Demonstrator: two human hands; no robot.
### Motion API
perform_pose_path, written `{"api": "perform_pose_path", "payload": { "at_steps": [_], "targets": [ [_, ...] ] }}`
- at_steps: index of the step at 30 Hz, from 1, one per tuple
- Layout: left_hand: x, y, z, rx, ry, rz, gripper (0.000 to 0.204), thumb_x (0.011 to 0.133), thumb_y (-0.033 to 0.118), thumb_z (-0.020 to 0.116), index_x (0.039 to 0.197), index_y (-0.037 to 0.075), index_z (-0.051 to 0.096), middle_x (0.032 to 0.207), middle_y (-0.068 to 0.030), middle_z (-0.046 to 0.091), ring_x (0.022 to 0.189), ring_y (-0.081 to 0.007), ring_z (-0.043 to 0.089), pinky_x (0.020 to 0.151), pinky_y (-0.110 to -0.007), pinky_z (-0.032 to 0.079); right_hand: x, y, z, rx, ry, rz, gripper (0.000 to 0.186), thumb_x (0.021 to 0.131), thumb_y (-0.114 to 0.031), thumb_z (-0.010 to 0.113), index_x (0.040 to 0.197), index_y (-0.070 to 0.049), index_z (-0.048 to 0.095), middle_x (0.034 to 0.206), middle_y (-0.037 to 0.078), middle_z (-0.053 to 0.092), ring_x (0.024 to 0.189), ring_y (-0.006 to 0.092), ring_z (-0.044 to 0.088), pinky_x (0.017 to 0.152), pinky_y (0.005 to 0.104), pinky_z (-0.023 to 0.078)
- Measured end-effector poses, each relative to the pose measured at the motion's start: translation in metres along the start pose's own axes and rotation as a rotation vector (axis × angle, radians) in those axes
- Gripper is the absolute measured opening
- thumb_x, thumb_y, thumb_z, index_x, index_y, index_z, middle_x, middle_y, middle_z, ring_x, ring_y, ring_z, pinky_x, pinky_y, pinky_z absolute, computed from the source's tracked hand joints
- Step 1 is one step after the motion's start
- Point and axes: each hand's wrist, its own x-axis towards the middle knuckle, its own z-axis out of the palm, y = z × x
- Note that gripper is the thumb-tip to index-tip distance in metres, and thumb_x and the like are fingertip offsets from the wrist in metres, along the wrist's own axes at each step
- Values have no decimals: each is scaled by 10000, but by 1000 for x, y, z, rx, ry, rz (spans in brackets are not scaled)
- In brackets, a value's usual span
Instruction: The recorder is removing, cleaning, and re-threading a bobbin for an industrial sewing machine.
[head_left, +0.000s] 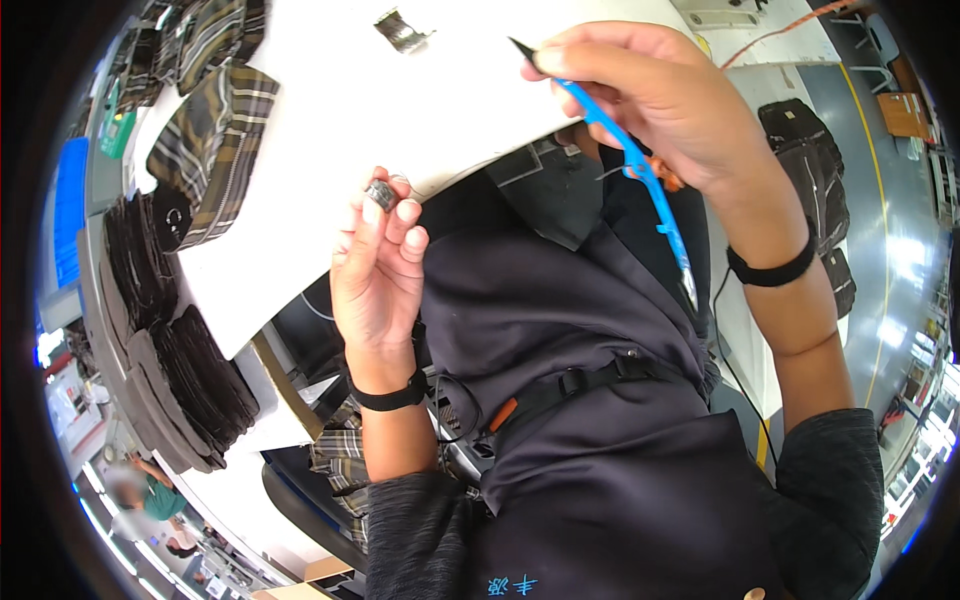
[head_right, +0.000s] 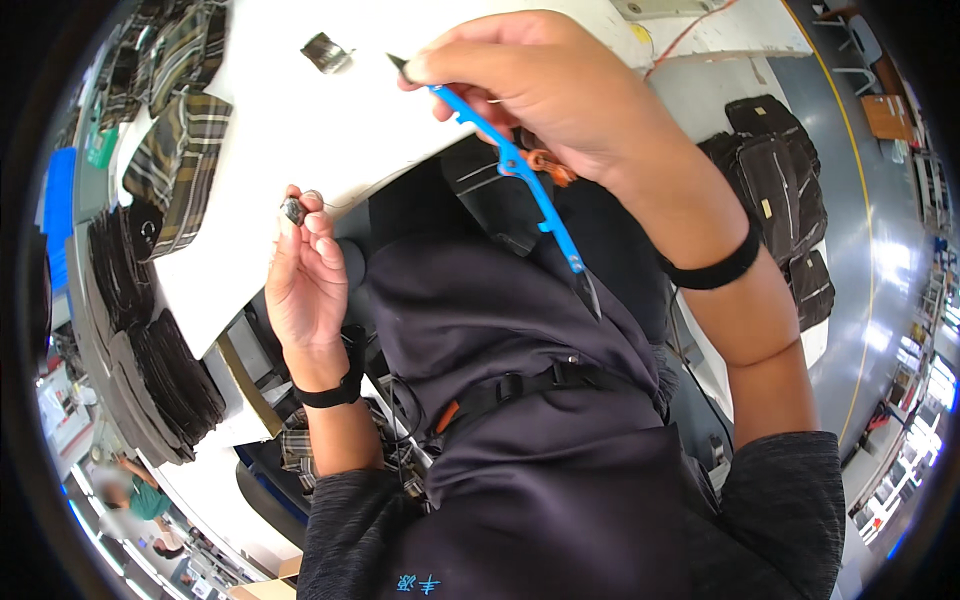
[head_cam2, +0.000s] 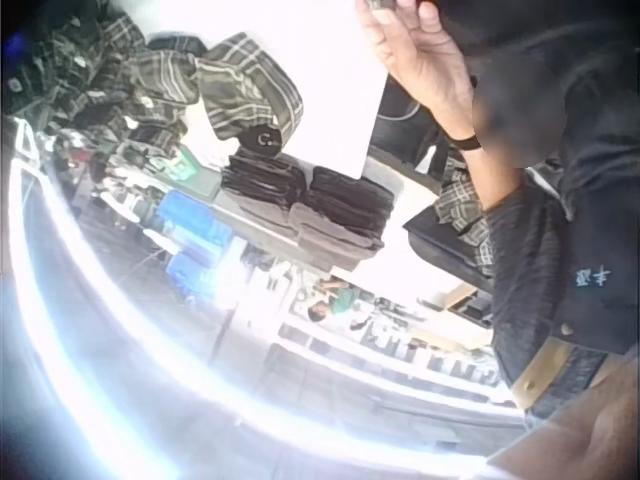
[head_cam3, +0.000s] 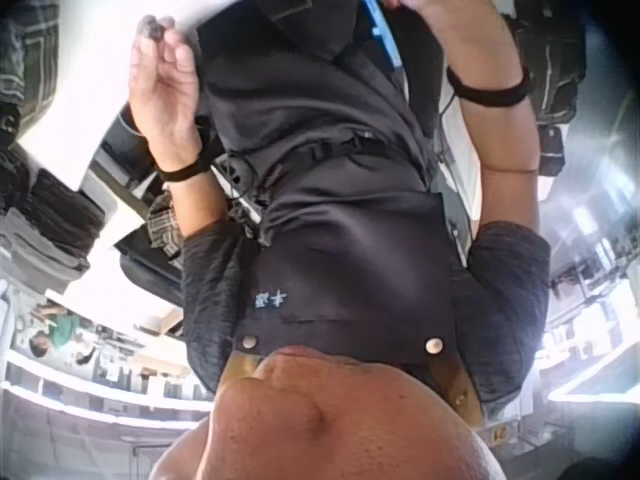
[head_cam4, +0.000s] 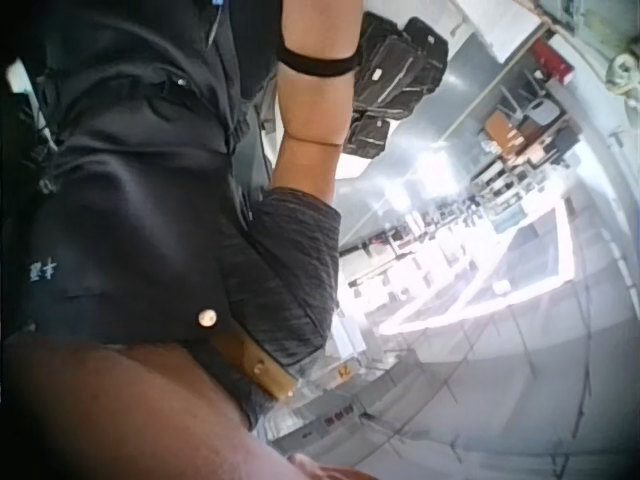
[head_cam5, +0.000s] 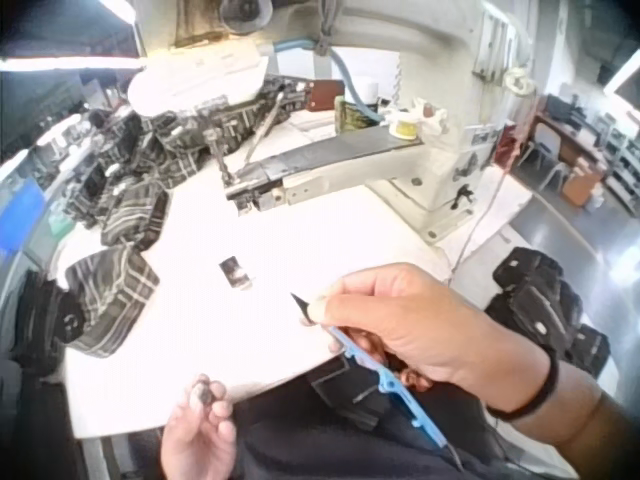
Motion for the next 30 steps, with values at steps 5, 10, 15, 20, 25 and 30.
{"api": "perform_pose_path", "payload": {
  "at_steps": [5, 10, 15, 20, 25, 30],
  "targets": [
    [-1, 1, -16, -265, -148, -109, 352, 1052, 74, 523, 1387, 2, 440, 1260, -124, 512, 1090, -197, 609, 976, -325, 591, 0, -2, -21, 202, -32, -16, 242, 971, -225, 662, 1026, 7, 700, 738, 2, 624, 617, 46, 557, 538, 253, 469],
    [0, 1, -16, -301, -185, -121, 339, 1058, 75, 505, 1382, 4, 439, 1251, -120, 508, 1088, -206, 607, 985, -333, 586, 17, 17, -61, 466, -16, -130, 208, 1005, -183, 625, 1060, 13, 666, 966, 96, 697, 765, 121, 634, 766, 295, 552],
    [-3, 1, -12, -299, -102, -128, 322, 1049, 63, 508, 1363, -4, 488, 1263, -126, 523, 1073, -216, 616, 949, -347, 602, 33, 36, -72, 600, 388, -278, 209, 1026, -122, 556, 1079, 77, 588, 1029, 190, 667, 950, 274, 675, 922, 416, 581],
    [-7, 1, 8, 62, -29, -24, 313, 1009, 52, 589, 1312, -18, 553, 1246, -166, 593, 1000, -196, 633, 765, -274, 619, 46, 43, -70, 744, 507, -311, 181, 1033, -41, 487, 1097, 127, 506, 1149, 254, 589, 1184, 410, 628, 1058, 495, 544],
    [-13, 4, 34, 334, 22, 80, 261, 978, 18, 627, 1227, -56, 632, 1141, -186, 680, 930, -187, 686, 721, -284, 627, -1, 35, -64, 773, 512, -166, 217, 1012, -26, 533, 1174, 118, 527, 1198, 233, 580, 1171, 347, 641, 970, 459, 576],
    [-27, 8, 76, 628, -188, -161, 220, 978, 8, 634, 1184, -66, 658, 1076, -145, 698, 972, -213, 721, 759, -299, 623, -64, 45, -1, 192, -227, -175, 709, 954, -135, 709, 1523, 26, 317, 1313, 184, 596, 899, 140, 673, 733, 240, 535]
  ]
}}
